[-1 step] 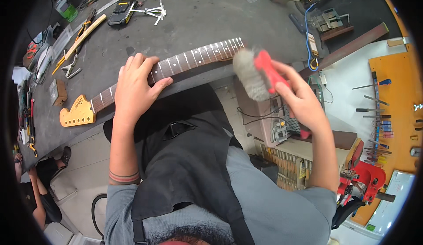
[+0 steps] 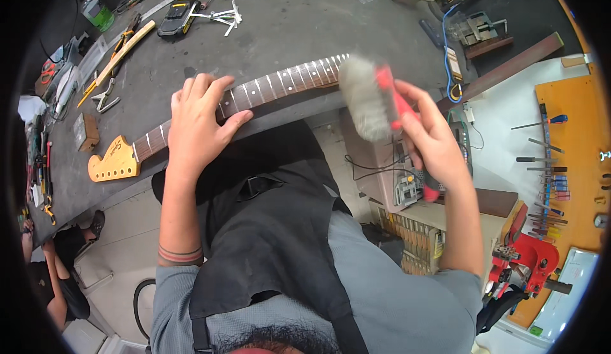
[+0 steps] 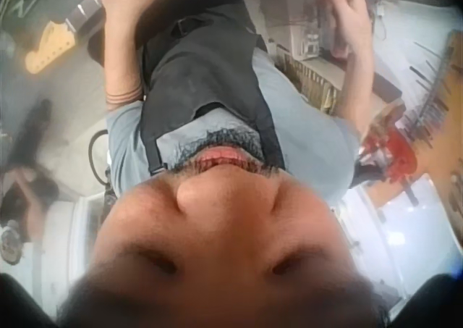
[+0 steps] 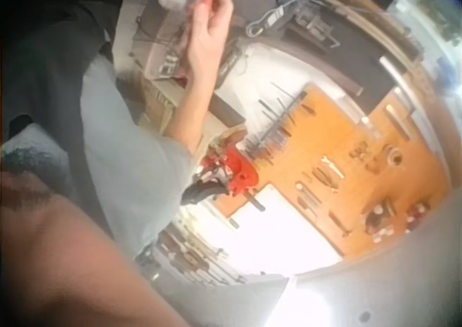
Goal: The person uses a screwdriver to tighten screws on the back of a bass guitar body. They then move the bass to a wall rack and pick up a separate guitar neck. The person uses a brush to clean the fretboard of the neck and then uses a small tool to adjust the nut slots.
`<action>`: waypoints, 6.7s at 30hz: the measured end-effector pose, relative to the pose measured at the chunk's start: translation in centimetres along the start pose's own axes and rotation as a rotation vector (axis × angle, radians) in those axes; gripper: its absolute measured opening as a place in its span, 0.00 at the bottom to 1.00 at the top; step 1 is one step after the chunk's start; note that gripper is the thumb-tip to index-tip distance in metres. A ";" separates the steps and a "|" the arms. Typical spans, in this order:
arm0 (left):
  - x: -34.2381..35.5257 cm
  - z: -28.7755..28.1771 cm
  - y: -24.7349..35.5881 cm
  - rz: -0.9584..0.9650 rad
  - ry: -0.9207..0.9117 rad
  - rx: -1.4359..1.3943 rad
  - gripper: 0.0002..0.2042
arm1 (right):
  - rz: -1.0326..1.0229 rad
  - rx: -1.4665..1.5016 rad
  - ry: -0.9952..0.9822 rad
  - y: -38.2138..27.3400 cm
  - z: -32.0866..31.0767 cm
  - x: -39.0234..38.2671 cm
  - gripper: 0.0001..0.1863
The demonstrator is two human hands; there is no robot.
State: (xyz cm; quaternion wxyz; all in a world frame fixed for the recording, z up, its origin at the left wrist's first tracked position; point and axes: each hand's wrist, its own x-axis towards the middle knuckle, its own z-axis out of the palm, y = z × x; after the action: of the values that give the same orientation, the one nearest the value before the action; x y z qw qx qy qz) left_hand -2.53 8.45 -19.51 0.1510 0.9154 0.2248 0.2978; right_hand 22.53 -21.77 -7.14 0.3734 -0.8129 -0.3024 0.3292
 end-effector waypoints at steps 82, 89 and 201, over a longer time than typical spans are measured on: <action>1.5 -1.6 7.7 -0.387 0.186 -1.497 0.19 | -0.461 0.537 -0.552 -4.7 15.5 8.2 0.36; 3.6 4.2 13.6 0.164 0.111 -0.710 0.19 | -0.517 0.851 0.201 -3.5 11.5 16.0 0.21; -8.8 -13.6 -9.7 -0.469 -0.176 -0.058 0.27 | -0.578 -0.162 -0.374 -0.2 6.4 37.1 0.14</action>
State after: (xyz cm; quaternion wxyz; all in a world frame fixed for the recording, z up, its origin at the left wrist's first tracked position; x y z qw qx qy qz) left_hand -20.34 14.18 -17.15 0.2614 0.8559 0.4082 0.1804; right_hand 39.90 8.30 -21.62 0.3235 -0.6463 -0.6083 0.3282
